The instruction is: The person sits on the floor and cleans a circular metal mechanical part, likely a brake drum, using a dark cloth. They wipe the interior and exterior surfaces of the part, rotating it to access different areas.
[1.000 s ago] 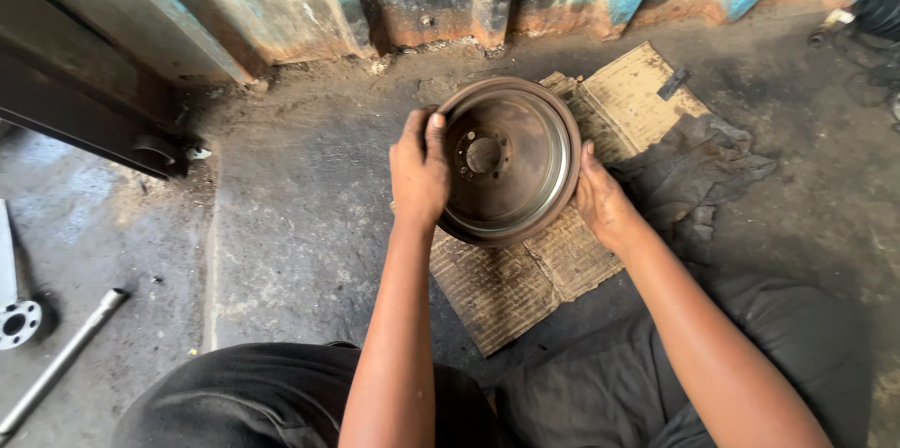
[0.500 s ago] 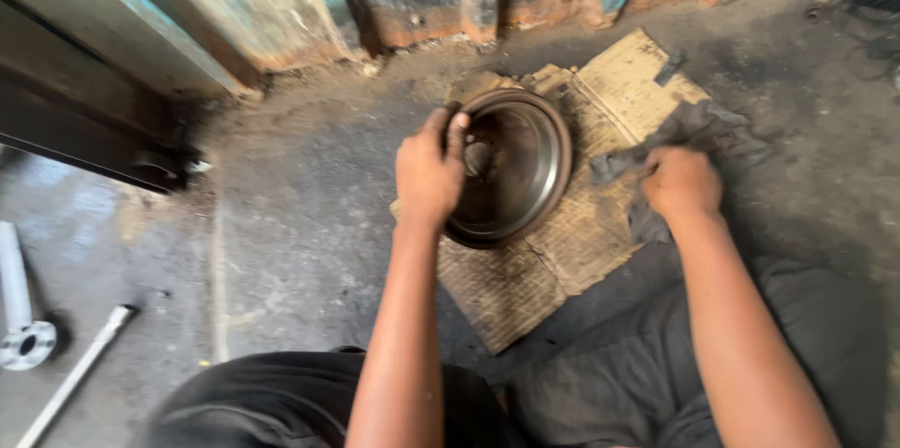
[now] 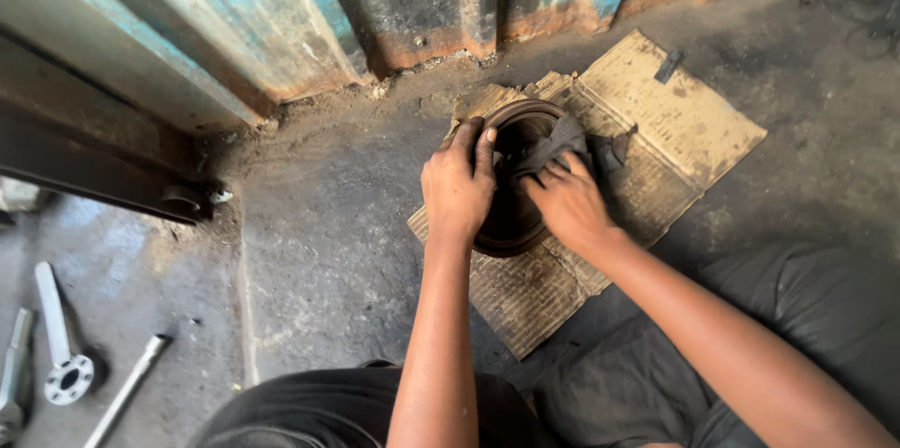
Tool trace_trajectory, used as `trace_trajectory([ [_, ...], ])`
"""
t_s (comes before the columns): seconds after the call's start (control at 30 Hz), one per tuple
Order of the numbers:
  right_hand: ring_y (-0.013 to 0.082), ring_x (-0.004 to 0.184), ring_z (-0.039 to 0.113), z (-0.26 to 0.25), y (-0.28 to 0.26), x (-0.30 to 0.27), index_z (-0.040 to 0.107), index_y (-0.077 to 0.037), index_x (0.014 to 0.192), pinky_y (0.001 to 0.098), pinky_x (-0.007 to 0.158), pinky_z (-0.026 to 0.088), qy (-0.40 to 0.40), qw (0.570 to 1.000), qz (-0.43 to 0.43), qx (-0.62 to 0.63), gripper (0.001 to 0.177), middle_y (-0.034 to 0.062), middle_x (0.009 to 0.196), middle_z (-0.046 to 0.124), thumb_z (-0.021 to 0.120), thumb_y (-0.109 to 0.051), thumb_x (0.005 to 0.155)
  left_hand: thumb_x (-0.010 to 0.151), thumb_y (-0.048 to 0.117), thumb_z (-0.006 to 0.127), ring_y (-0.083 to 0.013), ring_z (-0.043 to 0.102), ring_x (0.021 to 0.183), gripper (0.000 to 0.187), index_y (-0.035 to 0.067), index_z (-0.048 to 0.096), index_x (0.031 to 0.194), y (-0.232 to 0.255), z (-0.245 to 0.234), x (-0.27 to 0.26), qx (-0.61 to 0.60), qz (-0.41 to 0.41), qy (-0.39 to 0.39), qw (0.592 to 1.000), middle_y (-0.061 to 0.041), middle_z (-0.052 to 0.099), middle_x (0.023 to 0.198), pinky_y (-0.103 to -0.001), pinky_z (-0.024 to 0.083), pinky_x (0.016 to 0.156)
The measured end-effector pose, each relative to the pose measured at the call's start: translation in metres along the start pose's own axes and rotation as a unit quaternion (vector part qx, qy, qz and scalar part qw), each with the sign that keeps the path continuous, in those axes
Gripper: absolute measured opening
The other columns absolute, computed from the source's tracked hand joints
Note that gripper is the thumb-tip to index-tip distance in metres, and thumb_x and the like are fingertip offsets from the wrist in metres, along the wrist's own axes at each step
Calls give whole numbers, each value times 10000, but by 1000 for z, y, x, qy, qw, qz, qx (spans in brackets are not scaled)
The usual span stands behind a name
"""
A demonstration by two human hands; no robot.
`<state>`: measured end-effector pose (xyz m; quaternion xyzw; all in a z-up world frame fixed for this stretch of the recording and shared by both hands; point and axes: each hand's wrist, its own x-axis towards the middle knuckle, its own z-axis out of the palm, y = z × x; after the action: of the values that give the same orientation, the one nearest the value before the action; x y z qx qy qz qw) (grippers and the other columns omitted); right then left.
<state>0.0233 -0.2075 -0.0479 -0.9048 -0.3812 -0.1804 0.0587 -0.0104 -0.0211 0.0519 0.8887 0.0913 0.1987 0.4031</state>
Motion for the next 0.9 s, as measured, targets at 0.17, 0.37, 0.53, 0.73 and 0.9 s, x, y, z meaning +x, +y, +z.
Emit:
trace_trajectory([
  [0.17,364,977,692,-11,-8,-3,695,-64,1164,465,888,546,-146,975,125,114,285,192,963,719,630,-109,890,1007,398,559,-433,697,899,381,112,715,1205,7,-2,1,8,-29,-16,999,-238,734,944,-511,534,805],
  [0.37,400,1003,655,-28,-17,5,675,-50,1045,495,771,544,-27,991,66,117,171,185,1067,661,620,-148,916,994,398,594,-436,695,900,368,97,724,1163,6,-6,5,1,-35,-19,999,-233,734,961,-508,534,796],
  [0.53,449,929,636,-12,-25,9,637,-9,1183,519,765,543,-70,952,270,126,340,266,1087,613,645,-266,961,989,369,600,-434,699,895,354,87,718,1168,8,-2,2,-7,-4,-8,1000,-232,734,983,-498,542,787],
  [0.73,432,996,649,-4,-28,-9,657,-93,1200,513,793,565,-179,967,147,104,340,247,1162,615,641,-122,862,1013,380,576,-439,693,896,351,100,704,1180,3,7,3,19,-1,-7,1000,-236,732,951,-513,533,797],
  [0.9,545,1056,589,15,-56,-10,700,-40,1197,585,855,508,-74,950,176,245,445,344,1154,568,775,-155,773,1011,398,555,-443,693,888,359,115,708,1169,-1,6,6,22,2,2,1000,-237,730,924,-524,527,789],
])
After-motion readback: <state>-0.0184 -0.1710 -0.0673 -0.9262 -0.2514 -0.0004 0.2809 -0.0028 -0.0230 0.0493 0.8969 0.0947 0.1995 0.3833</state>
